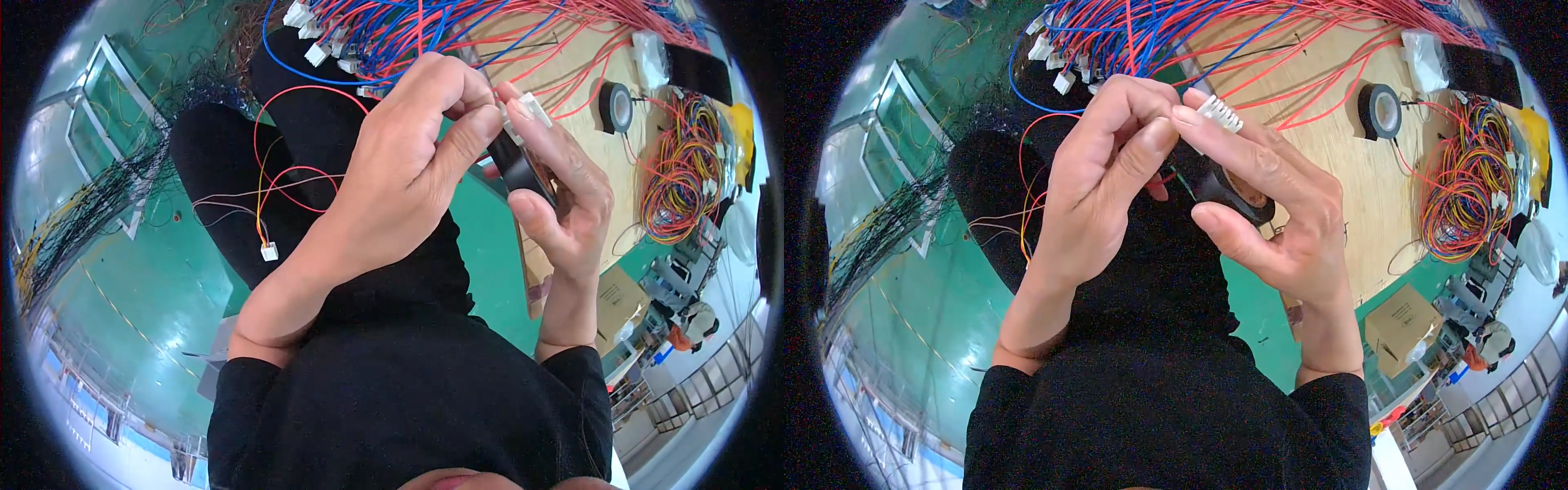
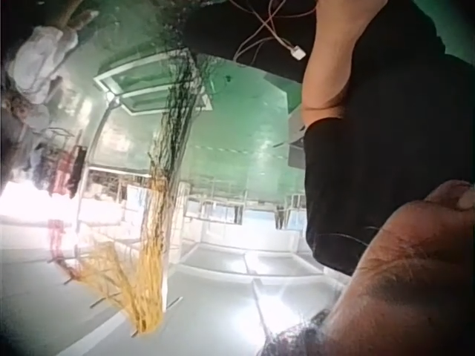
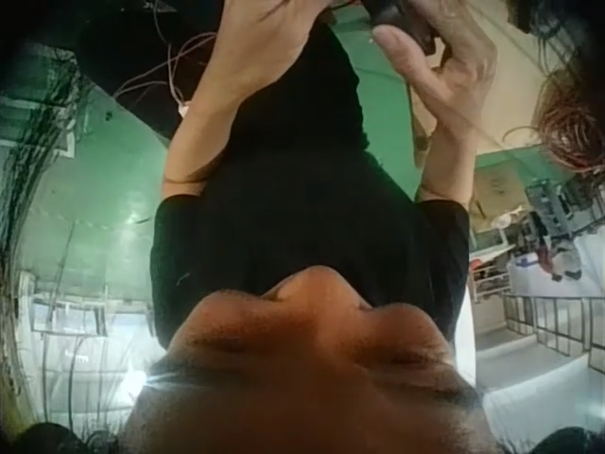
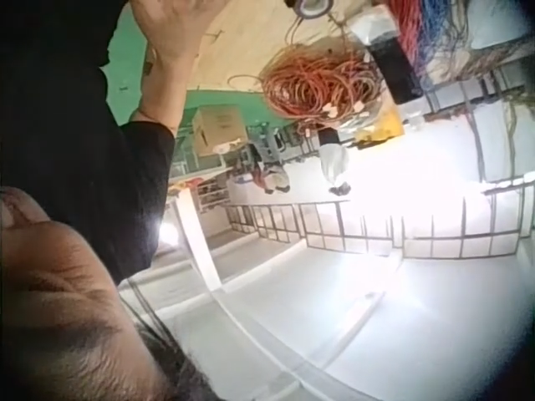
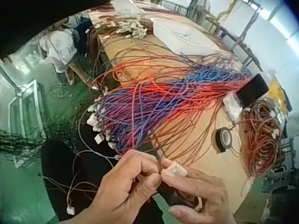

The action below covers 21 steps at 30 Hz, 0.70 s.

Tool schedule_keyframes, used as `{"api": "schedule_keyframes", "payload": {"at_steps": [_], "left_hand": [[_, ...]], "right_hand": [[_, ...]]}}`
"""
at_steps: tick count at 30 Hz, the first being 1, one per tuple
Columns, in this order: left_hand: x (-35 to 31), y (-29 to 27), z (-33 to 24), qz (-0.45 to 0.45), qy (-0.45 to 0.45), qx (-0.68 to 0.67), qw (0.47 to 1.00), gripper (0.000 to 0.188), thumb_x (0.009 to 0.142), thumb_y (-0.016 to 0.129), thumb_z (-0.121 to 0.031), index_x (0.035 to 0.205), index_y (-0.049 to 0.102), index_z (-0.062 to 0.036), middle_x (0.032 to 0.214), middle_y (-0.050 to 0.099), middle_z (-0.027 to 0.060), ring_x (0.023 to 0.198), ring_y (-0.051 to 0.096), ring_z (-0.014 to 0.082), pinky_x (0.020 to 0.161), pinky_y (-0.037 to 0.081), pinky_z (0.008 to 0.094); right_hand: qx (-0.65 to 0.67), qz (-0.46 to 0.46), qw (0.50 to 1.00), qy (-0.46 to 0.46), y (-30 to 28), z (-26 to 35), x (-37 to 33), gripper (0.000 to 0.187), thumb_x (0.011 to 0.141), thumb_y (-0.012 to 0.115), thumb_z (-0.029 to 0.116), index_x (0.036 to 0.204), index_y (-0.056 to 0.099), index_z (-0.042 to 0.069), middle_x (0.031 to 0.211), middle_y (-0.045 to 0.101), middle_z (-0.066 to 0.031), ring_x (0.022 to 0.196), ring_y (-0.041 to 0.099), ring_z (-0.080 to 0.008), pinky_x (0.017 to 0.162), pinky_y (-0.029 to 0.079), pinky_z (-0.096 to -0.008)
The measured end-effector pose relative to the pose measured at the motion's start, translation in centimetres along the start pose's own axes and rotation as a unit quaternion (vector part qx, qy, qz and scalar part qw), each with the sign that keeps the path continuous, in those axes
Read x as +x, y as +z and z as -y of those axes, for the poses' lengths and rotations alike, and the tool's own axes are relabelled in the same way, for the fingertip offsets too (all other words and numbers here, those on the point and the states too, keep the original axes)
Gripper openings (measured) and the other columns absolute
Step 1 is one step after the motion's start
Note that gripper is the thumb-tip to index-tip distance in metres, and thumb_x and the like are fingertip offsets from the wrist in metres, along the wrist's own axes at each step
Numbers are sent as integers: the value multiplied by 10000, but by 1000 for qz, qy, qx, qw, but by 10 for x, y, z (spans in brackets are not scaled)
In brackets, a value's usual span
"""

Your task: The recorder is assembling electrical connectors and taping wire bundles for a wiring harness in a factory environment.

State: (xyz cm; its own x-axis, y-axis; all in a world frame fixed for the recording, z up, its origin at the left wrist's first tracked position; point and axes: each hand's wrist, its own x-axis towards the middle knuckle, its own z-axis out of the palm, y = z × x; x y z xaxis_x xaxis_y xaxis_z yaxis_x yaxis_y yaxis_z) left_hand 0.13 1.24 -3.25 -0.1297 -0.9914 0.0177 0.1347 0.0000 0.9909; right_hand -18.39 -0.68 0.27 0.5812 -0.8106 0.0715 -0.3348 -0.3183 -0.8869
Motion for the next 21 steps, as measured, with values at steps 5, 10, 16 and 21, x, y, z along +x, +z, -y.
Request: {"api": "schedule_keyframes", "payload": {"at_steps": [5, 10, 16, 21], "left_hand": [[1, -2, 0, -1, -25, -1, 1000, 144, 984, 476, -180, 959, 509, -42, 954, 510, 3, 747, 466, 33, 553, 434, 180], [1, -1, 1, 3, -5, -9, 1000, 149, 983, 479, -187, 958, 509, -43, 966, 507, 4, 750, 464, 33, 548, 432, 177], [2, 0, 0, 12, -16, -14, 1000, 142, 981, 485, -188, 971, 512, -48, 971, 503, 5, 754, 464, 33, 545, 429, 174], [1, 0, 3, 0, 0, -8, 1000, 141, 979, 490, -191, 984, 515, -52, 946, 506, -4, 745, 468, 31, 542, 426, 173]], "right_hand": [[72, -59, 994, 48, 9, 8, 1, 476, 745, 694, 136, 1207, 617, 56, 1225, 600, -166, 1189, 543, -304, 987, 428, -378], [83, -58, 993, 57, 9, 9, 1, 469, 754, 688, 145, 1210, 618, 62, 1232, 596, -164, 1194, 539, -300, 992, 424, -379], [79, -43, 994, 68, 5, 6, -1, 480, 761, 685, 180, 1222, 613, 69, 1234, 591, -178, 1185, 546, -298, 986, 429, -377], [73, -36, 992, 91, 4, 7, -1, 490, 756, 688, 188, 1222, 610, 57, 1224, 600, -170, 1159, 566, -285, 976, 434, -363]]}}
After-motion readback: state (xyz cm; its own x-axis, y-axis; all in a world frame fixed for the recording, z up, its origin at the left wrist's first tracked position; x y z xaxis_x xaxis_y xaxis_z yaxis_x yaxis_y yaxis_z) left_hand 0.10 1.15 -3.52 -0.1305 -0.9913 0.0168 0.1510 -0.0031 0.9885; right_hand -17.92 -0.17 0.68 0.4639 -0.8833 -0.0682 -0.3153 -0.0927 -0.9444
